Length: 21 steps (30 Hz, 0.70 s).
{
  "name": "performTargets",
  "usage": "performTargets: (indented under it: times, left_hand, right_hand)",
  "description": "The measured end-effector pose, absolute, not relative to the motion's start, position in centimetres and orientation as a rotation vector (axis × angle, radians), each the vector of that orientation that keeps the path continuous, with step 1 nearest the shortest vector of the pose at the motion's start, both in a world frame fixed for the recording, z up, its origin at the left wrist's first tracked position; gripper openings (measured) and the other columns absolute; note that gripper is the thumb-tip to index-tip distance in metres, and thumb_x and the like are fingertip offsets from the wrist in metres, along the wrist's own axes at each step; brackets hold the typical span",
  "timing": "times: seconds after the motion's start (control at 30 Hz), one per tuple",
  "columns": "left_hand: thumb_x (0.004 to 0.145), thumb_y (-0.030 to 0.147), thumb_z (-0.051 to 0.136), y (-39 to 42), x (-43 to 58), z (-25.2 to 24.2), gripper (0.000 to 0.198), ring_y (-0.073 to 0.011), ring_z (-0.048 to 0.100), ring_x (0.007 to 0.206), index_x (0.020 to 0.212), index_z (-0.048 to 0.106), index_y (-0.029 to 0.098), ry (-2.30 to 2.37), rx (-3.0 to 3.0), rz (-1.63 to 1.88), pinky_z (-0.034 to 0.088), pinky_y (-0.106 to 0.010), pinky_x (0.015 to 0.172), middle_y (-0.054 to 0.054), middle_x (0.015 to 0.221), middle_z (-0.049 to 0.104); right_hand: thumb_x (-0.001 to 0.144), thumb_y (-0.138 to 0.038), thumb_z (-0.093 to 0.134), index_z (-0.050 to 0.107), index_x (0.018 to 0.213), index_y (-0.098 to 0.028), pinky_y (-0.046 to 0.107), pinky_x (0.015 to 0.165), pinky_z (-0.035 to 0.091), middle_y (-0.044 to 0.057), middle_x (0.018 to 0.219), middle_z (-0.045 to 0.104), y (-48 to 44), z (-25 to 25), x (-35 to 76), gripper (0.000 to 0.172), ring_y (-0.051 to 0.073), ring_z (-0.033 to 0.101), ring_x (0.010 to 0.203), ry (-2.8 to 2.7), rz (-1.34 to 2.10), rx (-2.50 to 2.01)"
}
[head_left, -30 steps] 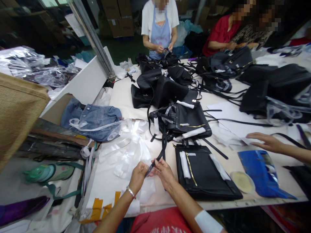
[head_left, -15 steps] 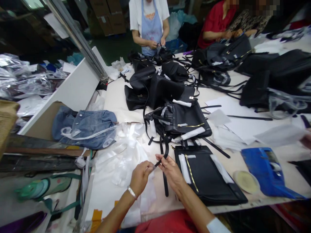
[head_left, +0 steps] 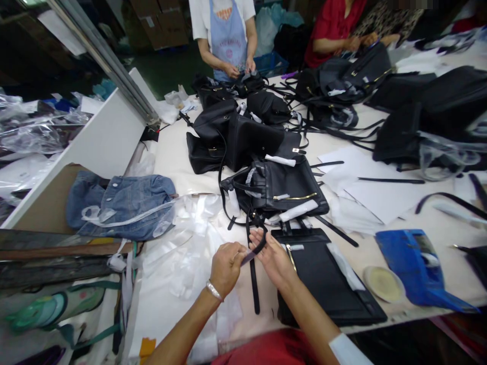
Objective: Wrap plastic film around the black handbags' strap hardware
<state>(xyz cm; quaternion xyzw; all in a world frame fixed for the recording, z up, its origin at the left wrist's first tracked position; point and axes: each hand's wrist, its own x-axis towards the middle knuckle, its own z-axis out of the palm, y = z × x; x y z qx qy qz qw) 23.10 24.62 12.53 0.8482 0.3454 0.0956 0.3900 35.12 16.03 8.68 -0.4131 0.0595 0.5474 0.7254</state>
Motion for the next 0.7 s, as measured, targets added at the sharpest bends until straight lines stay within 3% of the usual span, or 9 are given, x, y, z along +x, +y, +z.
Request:
performTargets:
  times: [0.13, 0.33, 0.53, 0.7]
  left_hand:
    - [0.086, 0.030, 0.045, 24.9, 23.3, 12.0, 0.020, -0.0194, 0.058, 0.082, 0.077, 0.061, 0.022, 0.951, 2.006, 0.268, 0.042, -0.031, 0.078, -0.003, 0.084, 0.066]
    - [0.084, 0.029, 0.047, 25.3, 23.3, 11.1, 0.018, -0.0143, 0.056, 0.069, 0.072, 0.057, 0.021, 0.975, 1.932, 0.250, 0.040, -0.025, 0.069, 0.002, 0.074, 0.063]
    - [0.083, 0.028, 0.048, 26.1, 23.8, 9.6, 0.015, -0.0125, 0.054, 0.067, 0.073, 0.056, 0.021, 0.999, 1.924, 0.271, 0.038, -0.023, 0.066, 0.004, 0.071, 0.061]
    - [0.080, 0.029, 0.052, 26.8, 24.1, 7.0, 0.014, -0.0114, 0.052, 0.063, 0.070, 0.054, 0.019, 1.012, 1.778, 0.291, 0.038, -0.022, 0.062, 0.004, 0.065, 0.057]
  right_hand:
    - [0.074, -0.043, 0.069, 0.063, 0.093, -0.022, 0.035, 0.088, 0.045, 0.007, 0.116, 0.062, 16.4, 8.2, 33.6, 0.030, 0.023, 0.054, 0.110, 0.091, 1.243, -0.971]
    - [0.080, -0.053, 0.058, 0.058, 0.109, -0.027, 0.036, 0.082, 0.047, 0.007, 0.116, 0.062, 16.8, 7.6, 34.1, 0.040, 0.022, 0.058, 0.104, 0.132, 1.412, -0.902]
    - [0.072, -0.040, 0.070, 0.063, 0.090, -0.021, 0.033, 0.083, 0.046, 0.006, 0.107, 0.065, 18.2, 6.3, 34.6, 0.026, 0.021, 0.059, 0.098, 0.123, 1.316, -0.966]
    - [0.072, -0.043, 0.068, 0.063, 0.080, -0.020, 0.031, 0.082, 0.047, 0.003, 0.093, 0.066, 17.5, 6.0, 34.4, 0.025, 0.017, 0.058, 0.089, -0.019, 1.337, -1.198]
